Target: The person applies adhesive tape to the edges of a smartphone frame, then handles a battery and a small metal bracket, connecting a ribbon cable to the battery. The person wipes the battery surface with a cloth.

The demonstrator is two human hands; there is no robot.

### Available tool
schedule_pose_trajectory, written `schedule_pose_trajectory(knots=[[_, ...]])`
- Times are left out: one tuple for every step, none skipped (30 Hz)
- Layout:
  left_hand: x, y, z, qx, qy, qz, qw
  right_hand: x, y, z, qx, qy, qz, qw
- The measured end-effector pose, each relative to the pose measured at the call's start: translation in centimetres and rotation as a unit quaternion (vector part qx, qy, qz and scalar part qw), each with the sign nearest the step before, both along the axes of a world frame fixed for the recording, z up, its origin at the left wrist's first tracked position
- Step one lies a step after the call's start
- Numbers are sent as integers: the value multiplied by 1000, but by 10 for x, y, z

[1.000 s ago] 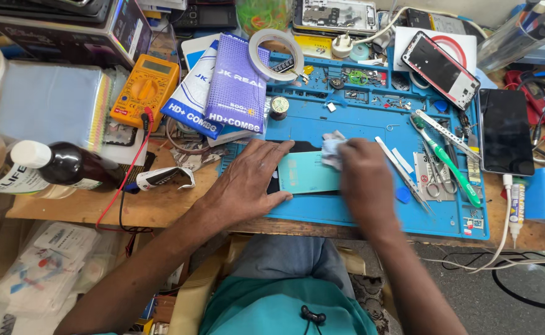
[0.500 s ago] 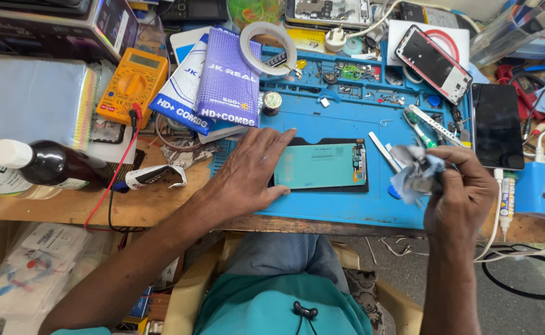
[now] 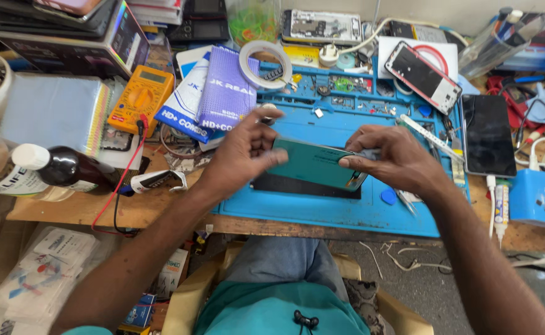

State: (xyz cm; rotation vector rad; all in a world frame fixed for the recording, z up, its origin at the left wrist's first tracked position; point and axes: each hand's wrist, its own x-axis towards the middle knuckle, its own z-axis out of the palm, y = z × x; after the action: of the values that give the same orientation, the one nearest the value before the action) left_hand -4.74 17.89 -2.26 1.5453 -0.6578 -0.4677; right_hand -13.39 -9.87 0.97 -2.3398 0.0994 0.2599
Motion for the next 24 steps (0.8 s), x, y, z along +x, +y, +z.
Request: schedule_pose_trajectory(knots=[[-3, -6, -3, -93, 66, 24, 993, -4, 6, -6, 90, -13, -47, 995], [-9, -13, -8, -186, 131, 47, 973, -10, 15, -14, 180, -25, -93, 979], [-16, -22, -14, -275, 195, 69, 939, -15, 23, -23, 269, -36, -138, 953], [-23, -32, -21, -274, 191, 71, 940, -19, 30, -31, 279, -92, -109, 950], [-28, -39, -29, -271, 188, 75, 941, -23, 34, -39, 289, -145, -80, 943], [-33, -45, -36, -267, 187, 80, 942, -25, 38, -46, 300, -195, -51, 932], [-32, -47, -42, -274, 195, 79, 939, -29, 33, -48, 326, -212, -98, 916], [-30, -48, -47, -280, 203, 78, 935, -33, 27, -50, 351, -228, -147, 896], [-31, -49, -51, -288, 211, 77, 931, -38, 21, -50, 373, -242, -194, 874], [-30, -47, -53, -278, 194, 88, 937, -42, 18, -51, 385, -225, -192, 874], [-29, -48, -53, -269, 175, 96, 942, -46, 16, -52, 397, -211, -189, 873], [-28, -48, -52, -261, 154, 102, 948, -49, 15, -54, 408, -198, -187, 871], [-29, -47, -50, -253, 134, 101, 953, -50, 18, -57, 373, -178, -189, 891], [-31, -47, -48, -244, 115, 101, 958, -49, 23, -62, 337, -156, -192, 908], [-33, -46, -46, -235, 95, 99, 962, -47, 28, -66, 300, -134, -195, 924], [-37, -46, -43, -217, 81, 92, 968, -43, 31, -69, 323, -143, -190, 916], [-40, -46, -41, -198, 66, 86, 974, -35, 33, -72, 346, -151, -184, 908], [-43, -45, -40, -180, 51, 80, 979, -29, 34, -74, 368, -159, -177, 899], [-46, -45, -39, -167, 51, 73, 982, -21, 31, -74, 372, -176, -179, 894], [-48, -44, -37, -154, 51, 65, 985, -15, 28, -73, 375, -194, -183, 888], [-50, -43, -37, -141, 52, 57, 987, -11, 26, -72, 378, -210, -187, 882], [-50, -42, -36, -140, 45, 58, 987, -10, 26, -71, 409, -203, -185, 870], [-49, -42, -35, -140, 38, 59, 988, -11, 27, -70, 439, -196, -182, 858], [-49, -41, -33, -140, 30, 62, 988, -12, 28, -70, 468, -188, -176, 845]])
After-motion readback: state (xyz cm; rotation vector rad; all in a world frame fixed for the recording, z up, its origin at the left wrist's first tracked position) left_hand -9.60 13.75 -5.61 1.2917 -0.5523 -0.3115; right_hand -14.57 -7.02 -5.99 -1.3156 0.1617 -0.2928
